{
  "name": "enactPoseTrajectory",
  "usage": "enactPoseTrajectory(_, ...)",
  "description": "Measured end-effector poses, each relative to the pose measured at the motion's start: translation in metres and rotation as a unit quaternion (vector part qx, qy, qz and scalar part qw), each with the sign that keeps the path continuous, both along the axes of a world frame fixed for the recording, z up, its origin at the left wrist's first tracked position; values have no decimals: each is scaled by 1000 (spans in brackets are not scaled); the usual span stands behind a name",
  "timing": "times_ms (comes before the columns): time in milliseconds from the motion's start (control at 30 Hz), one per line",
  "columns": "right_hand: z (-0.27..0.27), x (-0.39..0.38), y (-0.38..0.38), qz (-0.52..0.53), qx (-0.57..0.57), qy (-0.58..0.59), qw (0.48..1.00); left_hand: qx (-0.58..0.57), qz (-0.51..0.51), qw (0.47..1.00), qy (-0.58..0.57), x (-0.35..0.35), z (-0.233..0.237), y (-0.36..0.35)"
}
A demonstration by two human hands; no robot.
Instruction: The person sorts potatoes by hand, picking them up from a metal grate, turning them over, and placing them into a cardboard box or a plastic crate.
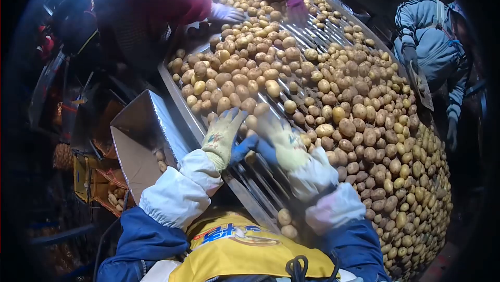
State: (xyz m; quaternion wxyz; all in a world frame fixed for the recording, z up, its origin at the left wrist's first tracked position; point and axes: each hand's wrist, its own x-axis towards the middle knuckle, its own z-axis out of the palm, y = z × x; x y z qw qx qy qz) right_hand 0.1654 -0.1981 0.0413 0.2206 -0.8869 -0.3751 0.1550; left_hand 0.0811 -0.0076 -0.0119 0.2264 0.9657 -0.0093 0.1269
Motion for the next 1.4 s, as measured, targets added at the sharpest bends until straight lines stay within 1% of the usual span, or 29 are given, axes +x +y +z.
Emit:
enactPoseTrajectory(33, 13, -4, -15, 34, 18, 41, 998, -5, 2, 1000, 11, 2, -2, 1)
enactPoseTrajectory(67, 12, -12, -31, 44, 68, 78, 994, -10, 5, 1000, 24, 4, -3, 2)
enactPoseTrajectory(100, 11, -20, -45, 54, 118, 117, 985, -16, 5, 999, 28, 3, 8, -1)
enactPoseTrajectory(133, 11, -25, -57, -31, 131, 185, 974, -18, 7, 998, 51, 2, 16, -3)
enactPoseTrajectory(200, 20, -13, -73, -95, 156, 45, 982, -25, 8, 995, 97, 3, 25, -4)
enactPoseTrajectory(267, 10, 16, -89, -155, 85, -60, 983, -27, 8, 995, 94, 3, 23, -5)
enactPoseTrajectory(300, -3, 25, -97, -149, 43, -198, 968, -28, 9, 995, 91, 4, 21, -4)
enactPoseTrajectory(333, -14, 23, -101, -121, -10, -213, 969, -31, 10, 996, 85, 3, 19, -4)
enactPoseTrajectory(400, -15, 8, -103, -66, -115, -245, 960, -36, 10, 997, 67, 3, 13, -2)
enactPoseTrajectory(433, -8, -4, -99, -57, -132, -227, 963, -35, 9, 997, 68, 5, 13, -1)
enactPoseTrajectory(467, 1, -12, -95, -42, -98, -194, 975, -35, 8, 997, 73, 4, 13, 0)
enactPoseTrajectory(533, 30, -35, -84, 2, -147, -75, 986, -32, 5, 998, 55, 4, 10, -2)
enactPoseTrajectory(567, 26, -34, -82, 13, -69, -62, 996, -27, 5, 999, 33, 5, 9, -2)
enactPoseTrajectory(600, 30, -30, -85, -53, -26, 22, 998, -21, 5, 1000, 10, 3, 8, -2)
enactPoseTrajectory(633, 38, -21, -86, -119, 18, 105, 987, -28, 8, 999, 27, 2, 8, -2)
enactPoseTrajectory(667, 47, -8, -82, -183, 61, 185, 964, -35, 11, 998, 44, 1, 11, -2)
enactPoseTrajectory(700, 44, 11, -81, -157, 63, 24, 985, -42, 14, 997, 60, 1, 13, -1)
enactPoseTrajectory(733, 21, 29, -88, -177, 59, -107, 977, -55, 13, 997, 60, 0, 17, -1)
enactPoseTrajectory(767, 15, 49, -90, -209, 20, -63, 976, -68, 14, 996, 59, -1, 20, -1)
enactPoseTrajectory(800, 11, 68, -86, -244, -98, -15, 965, -82, 15, 995, 60, 0, 21, 1)
enactPoseTrajectory(867, -50, 105, -91, -246, -80, -54, 964, -92, 8, 994, 56, 2, 18, 3)
enactPoseTrajectory(967, -46, 101, -65, -309, -130, -104, 936, -84, 18, 996, 40, -2, 12, 2)
enactPoseTrajectory(1067, -44, 116, -72, -252, -123, -34, 959, -96, 12, 994, 44, -2, 21, 2)
enactPoseTrajectory(1100, -37, 109, -73, -263, -153, -27, 952, -107, 10, 993, 50, -2, 25, 3)
enactPoseTrajectory(1200, -21, 100, -90, -162, -189, -18, 968, -106, 15, 994, 30, -5, 19, 4)
enactPoseTrajectory(1233, -26, 103, -95, -152, -178, -1, 972, -119, 20, 992, 48, -5, 19, 4)
enactPoseTrajectory(1333, -17, 96, -79, -159, -215, 9, 964, -109, 21, 993, 31, -4, 16, 5)
enactPoseTrajectory(1367, -8, 92, -64, -172, -248, 3, 953, -113, 18, 993, 21, -4, 14, 7)
enactPoseTrajectory(1400, -13, 95, -61, -183, -235, -12, 954, -119, 14, 993, 12, -3, 11, 7)
